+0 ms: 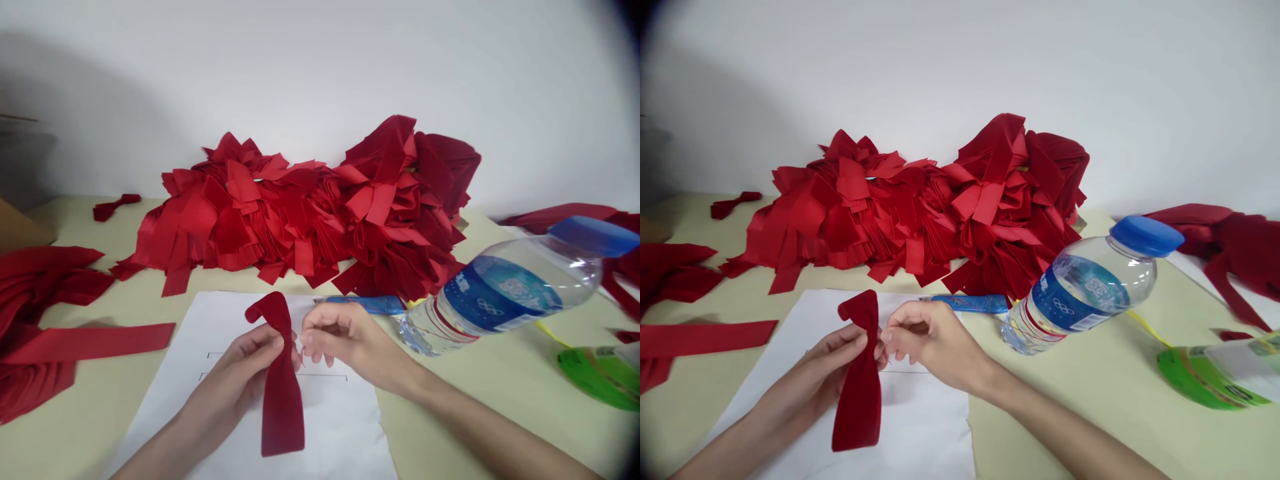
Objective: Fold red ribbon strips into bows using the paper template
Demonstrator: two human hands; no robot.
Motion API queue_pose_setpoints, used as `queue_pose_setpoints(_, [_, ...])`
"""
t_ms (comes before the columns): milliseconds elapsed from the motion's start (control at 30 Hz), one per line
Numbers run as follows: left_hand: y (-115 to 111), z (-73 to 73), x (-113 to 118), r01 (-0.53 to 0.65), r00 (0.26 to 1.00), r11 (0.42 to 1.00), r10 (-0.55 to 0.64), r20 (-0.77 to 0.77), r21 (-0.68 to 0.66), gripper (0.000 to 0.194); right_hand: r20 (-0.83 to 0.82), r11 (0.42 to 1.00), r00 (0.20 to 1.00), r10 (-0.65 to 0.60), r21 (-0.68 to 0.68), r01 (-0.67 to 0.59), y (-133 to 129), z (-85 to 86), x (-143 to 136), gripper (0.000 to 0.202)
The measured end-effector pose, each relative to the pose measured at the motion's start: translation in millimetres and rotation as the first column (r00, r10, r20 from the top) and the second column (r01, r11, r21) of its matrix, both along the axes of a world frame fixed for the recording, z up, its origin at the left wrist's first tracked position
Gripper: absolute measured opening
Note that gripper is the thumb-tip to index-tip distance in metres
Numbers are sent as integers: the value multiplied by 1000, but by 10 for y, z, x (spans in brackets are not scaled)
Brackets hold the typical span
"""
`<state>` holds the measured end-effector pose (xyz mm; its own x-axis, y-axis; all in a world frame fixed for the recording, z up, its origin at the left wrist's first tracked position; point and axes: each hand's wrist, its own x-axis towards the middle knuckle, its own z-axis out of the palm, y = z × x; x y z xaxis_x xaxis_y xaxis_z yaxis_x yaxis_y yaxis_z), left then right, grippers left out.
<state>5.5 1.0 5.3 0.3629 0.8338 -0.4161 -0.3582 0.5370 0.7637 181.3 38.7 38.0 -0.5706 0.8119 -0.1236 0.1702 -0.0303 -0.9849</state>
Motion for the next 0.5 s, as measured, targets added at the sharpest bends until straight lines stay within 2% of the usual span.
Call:
queue_pose_setpoints(167, [6,-25,-17,-5,986,1000,6,166,-8,9,-59,983,995,75,-166,-84,61,-68,38,17])
queue_pose_setpoints(233, [4,-33,-24,-6,980,1000,0,198,31,6,-114,963,986,124,-225,-147,76,-86,49,18])
queue_pose_setpoints(300, [-4,-14,-28,34,974,995,-53,220,93,5,-180,941,969,168,-263,-211,77,-82,57,17])
queue_pose_setpoints(400, [-28,56,-28,204,945,971,-228,235,123,16,-205,896,939,276,-298,-329,54,-60,68,6])
queue_pose_setpoints(500, [-55,92,-31,408,885,912,-407,226,43,38,-130,859,923,361,-338,-384,27,-87,81,5])
